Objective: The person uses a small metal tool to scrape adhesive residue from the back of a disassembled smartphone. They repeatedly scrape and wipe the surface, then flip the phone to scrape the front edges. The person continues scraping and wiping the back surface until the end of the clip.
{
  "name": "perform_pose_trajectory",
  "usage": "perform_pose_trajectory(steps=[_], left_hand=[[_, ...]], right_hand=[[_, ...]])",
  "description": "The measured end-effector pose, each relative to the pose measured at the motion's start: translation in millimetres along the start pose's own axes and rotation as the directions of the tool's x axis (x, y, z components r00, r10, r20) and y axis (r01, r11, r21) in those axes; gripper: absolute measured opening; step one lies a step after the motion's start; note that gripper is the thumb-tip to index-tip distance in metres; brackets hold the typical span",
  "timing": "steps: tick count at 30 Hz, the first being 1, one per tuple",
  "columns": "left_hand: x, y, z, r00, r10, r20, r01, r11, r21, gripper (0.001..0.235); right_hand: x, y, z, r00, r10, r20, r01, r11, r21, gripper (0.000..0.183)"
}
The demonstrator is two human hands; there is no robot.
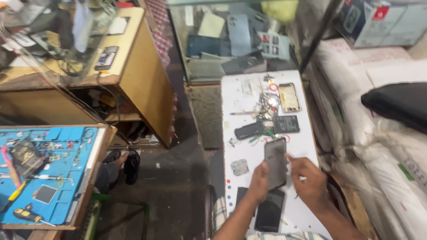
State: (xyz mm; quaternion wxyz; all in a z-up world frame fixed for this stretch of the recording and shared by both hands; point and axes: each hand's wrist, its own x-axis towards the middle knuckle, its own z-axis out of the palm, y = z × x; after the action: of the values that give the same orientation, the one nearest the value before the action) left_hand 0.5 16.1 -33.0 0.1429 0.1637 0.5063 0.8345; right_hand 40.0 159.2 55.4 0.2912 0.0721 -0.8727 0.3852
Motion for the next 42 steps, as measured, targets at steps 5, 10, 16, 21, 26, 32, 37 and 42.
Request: perform_pose_trajectory(steps=[5,10,16,21,26,32,37,42], left_hand=[[-8,27,10,0.996,0.078,0.040,-0.081,0.993,0.083,0.098],[-11,39,12,0.991,0.066,0.116,-0.068,0.998,0.015,0.101],[-10,43,10,0.985,0.092,0.145,-0.103,0.992,0.072,0.103],[-12,38,10,0.989,0.002,0.146,-0.005,1.000,0.024,0.105],[-7,10,1,0.989,0.022,0.146,-0.057,0.969,0.239,0.108],[-5,-6,-4,0.968,-0.049,0.247,0.039,0.998,0.047,0.108],[-11,15,2,0.927,0.016,0.374,-0.037,0.998,0.048,0.111],[-9,33,10,0.948,-0.013,0.318,0.005,1.000,0.025,0.113]], right_hand=[[-12,-10,2,0.997,0.077,-0.003,-0.077,0.996,-0.044,0.003],[-18,-12,5,0.984,0.141,-0.111,-0.140,0.990,0.024,0.029],[-23,-6,7,0.999,-0.039,0.001,0.039,0.998,-0.052,0.028],[-22,-14,8,0.998,-0.055,-0.025,0.056,0.996,0.065,0.038],[-17,-17,-6,0.987,-0.158,0.037,0.160,0.984,-0.082,0.043],[-4,-12,-24,0.914,-0.369,0.169,0.399,0.894,-0.205,0.052],[18,2,-48,0.925,-0.362,0.116,0.380,0.876,-0.297,0.053],[5,1,-48,0.856,-0.421,0.300,0.493,0.838,-0.234,0.050]])
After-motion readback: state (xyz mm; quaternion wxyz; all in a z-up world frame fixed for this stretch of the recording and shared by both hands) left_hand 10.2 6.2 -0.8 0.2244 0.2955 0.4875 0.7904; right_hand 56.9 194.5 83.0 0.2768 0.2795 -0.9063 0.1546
